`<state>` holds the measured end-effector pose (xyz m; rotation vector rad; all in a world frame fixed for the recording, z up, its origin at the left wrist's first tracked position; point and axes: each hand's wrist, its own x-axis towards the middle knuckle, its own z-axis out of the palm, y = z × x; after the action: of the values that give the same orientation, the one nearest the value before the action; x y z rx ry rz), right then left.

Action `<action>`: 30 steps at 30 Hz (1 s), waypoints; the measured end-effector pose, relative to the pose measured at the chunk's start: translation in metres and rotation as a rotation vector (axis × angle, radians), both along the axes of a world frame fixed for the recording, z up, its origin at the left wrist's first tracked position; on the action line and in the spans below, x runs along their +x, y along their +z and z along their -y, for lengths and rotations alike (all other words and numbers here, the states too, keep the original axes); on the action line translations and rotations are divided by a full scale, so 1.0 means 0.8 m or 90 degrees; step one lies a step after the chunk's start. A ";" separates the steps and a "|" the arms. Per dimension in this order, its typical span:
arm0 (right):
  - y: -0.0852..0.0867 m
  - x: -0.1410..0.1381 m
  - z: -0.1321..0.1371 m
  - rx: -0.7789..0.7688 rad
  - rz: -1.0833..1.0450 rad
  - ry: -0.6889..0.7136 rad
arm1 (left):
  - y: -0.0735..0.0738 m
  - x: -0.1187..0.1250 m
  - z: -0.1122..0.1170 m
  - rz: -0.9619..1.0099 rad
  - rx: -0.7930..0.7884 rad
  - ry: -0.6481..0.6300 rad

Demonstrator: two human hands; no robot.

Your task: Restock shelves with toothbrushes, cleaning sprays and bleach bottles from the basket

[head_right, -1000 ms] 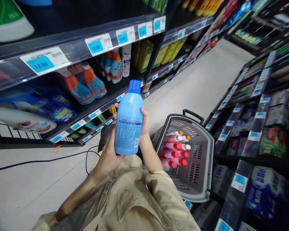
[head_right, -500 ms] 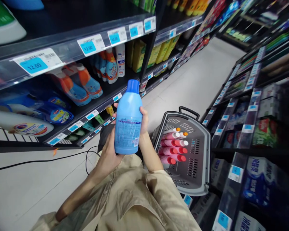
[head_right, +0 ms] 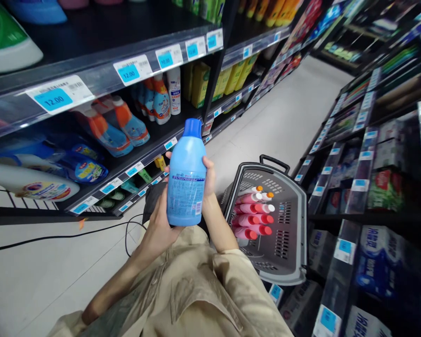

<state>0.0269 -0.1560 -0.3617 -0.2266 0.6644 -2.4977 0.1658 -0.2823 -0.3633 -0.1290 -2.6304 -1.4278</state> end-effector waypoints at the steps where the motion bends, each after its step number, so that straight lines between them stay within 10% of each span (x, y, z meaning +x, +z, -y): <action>1: 0.000 0.000 0.001 -0.009 -0.004 0.006 | 0.000 0.000 0.000 -0.001 -0.001 0.001; 12: 0.015 0.002 0.010 -0.046 0.037 0.132 | -0.002 0.004 0.001 0.014 0.002 0.015; 30: 0.005 0.004 0.010 -0.010 -0.007 0.018 | -0.005 0.004 0.004 0.010 -0.006 0.012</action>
<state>0.0304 -0.1640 -0.3579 -0.2536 0.6422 -2.4772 0.1690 -0.2855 -0.3674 -0.0944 -2.6437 -1.4175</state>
